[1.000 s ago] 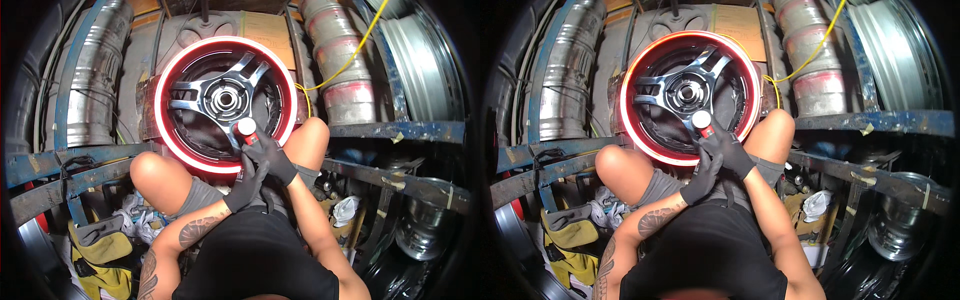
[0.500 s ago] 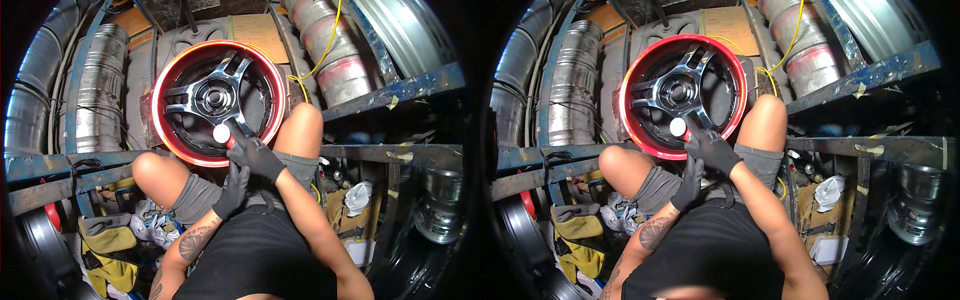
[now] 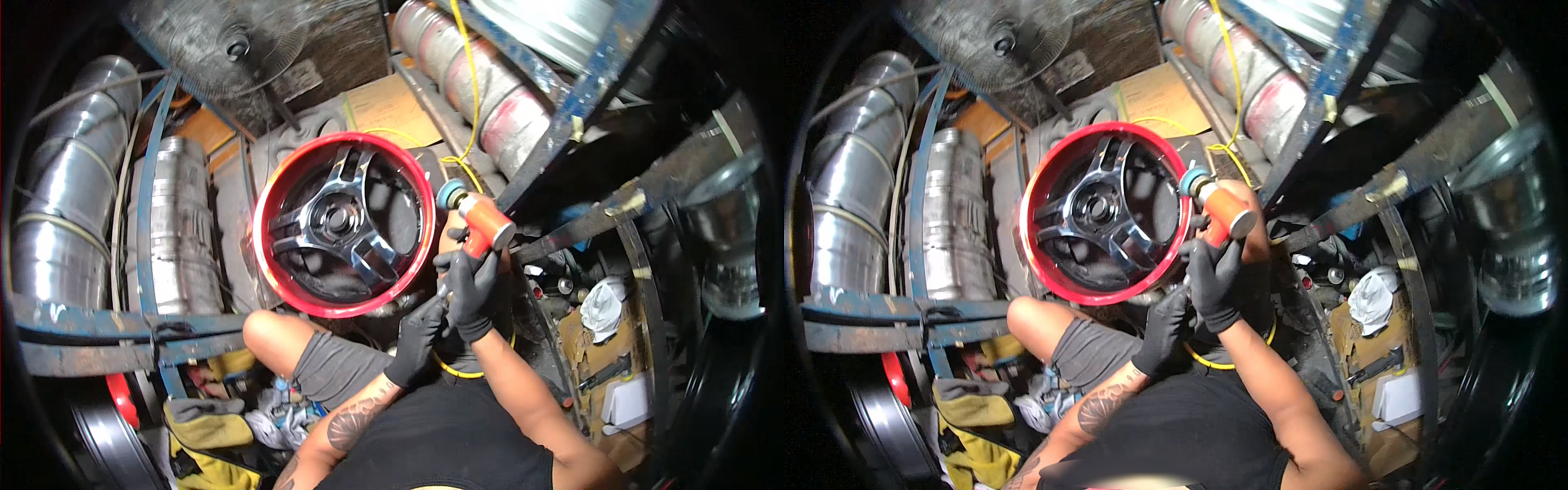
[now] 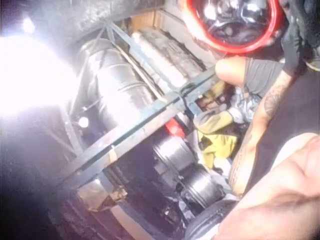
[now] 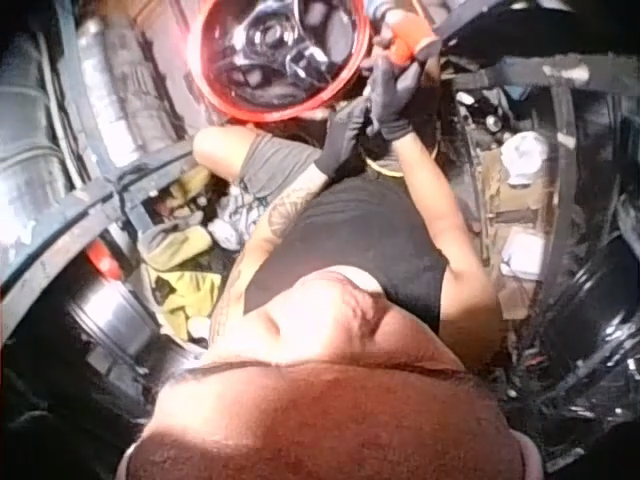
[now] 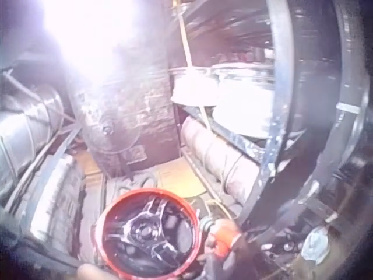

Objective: Polishing a car wheel rim using a hand-held power buffer.

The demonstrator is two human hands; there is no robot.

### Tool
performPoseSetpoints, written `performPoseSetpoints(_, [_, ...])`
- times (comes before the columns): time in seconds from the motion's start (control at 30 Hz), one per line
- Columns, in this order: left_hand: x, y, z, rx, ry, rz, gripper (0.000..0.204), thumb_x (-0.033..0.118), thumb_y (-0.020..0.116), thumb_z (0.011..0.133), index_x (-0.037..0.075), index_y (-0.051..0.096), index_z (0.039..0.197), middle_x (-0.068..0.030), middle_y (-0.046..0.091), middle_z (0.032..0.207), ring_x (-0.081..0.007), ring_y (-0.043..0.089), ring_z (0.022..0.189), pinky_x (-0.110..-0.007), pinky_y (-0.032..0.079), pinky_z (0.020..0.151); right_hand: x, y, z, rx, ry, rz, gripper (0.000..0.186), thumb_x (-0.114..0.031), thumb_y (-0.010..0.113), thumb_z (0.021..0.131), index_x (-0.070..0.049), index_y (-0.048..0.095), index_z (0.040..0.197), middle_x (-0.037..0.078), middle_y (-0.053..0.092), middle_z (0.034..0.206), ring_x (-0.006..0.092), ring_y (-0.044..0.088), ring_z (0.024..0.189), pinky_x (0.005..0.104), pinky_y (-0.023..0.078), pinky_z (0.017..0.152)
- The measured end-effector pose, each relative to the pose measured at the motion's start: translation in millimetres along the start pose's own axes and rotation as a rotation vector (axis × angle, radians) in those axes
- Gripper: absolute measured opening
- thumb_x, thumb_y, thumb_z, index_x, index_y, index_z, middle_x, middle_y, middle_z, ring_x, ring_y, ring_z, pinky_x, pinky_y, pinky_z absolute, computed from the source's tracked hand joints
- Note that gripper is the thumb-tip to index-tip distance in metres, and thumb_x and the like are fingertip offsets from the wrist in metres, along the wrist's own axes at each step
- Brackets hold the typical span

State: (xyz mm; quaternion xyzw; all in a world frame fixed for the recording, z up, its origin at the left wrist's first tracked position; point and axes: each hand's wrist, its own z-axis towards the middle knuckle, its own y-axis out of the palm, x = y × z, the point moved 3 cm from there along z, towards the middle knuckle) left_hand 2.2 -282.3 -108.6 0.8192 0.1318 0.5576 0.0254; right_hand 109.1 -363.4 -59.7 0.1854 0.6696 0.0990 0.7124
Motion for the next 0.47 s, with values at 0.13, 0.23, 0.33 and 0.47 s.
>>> performPoseSetpoints(0.13, [-18.8, 3.5, 6.0, -0.003, 0.204, 0.274, 0.028, 0.016, 0.054, 0.110, 0.005, 0.066, 0.133, -0.0046, 0.068, 0.100, -0.0154, 0.063, 0.083, -0.035, 0.051, 0.072, -1.8, -22.6, -5.7, -0.094, 0.034, -0.016, 0.031, -0.010, 0.060, 0.103, 0.001, 0.052, 0.130, 0.006, 0.069, 0.094, 0.0069, 0.059, 0.066, 0.0229, 0.049, 0.060])
performPoseSetpoints(0.23, [-13.3, 2.4, 4.5, -0.043, 0.385, 0.560, 0.026, 0.023, 0.049, 0.114, 0.004, 0.065, 0.122, -0.0013, 0.055, 0.088, -0.0114, 0.052, 0.074, -0.031, 0.045, 0.062, 8.5, -27.2, -1.7, -0.066, -0.021, 0.102, 0.028, -0.013, 0.059, 0.108, -0.006, 0.052, 0.134, -0.003, 0.062, 0.091, 0.0045, 0.056, 0.070, 0.0221, 0.047, 0.060])
performPoseSetpoints(0.33, [-9.7, 23.1, 6.2, -0.103, 0.120, 0.129, 0.024, 0.026, 0.047, 0.116, 0.009, 0.063, 0.111, 0.0042, 0.049, 0.078, -0.0066, 0.045, 0.064, -0.026, 0.038, 0.054, 22.8, -36.0, 12.3, -0.074, -0.014, 0.286, 0.027, -0.024, 0.062, 0.111, -0.011, 0.054, 0.133, -0.007, 0.057, 0.088, 0.0034, 0.053, 0.068, 0.0203, 0.043, 0.058])
performPoseSetpoints(0.47, [-0.2, 77.5, 8.0, -0.061, -0.226, -0.342, 0.038, 0.042, 0.057, 0.112, 0.017, 0.055, 0.084, 0.0083, 0.037, 0.060, -0.0046, 0.034, 0.050, -0.027, 0.028, 0.047, 23.3, -85.2, 38.7, -0.096, 0.061, 0.252, 0.044, -0.024, 0.066, 0.108, -0.008, 0.049, 0.145, 0.005, 0.067, 0.108, 0.0113, 0.064, 0.077, 0.0251, 0.054, 0.065])
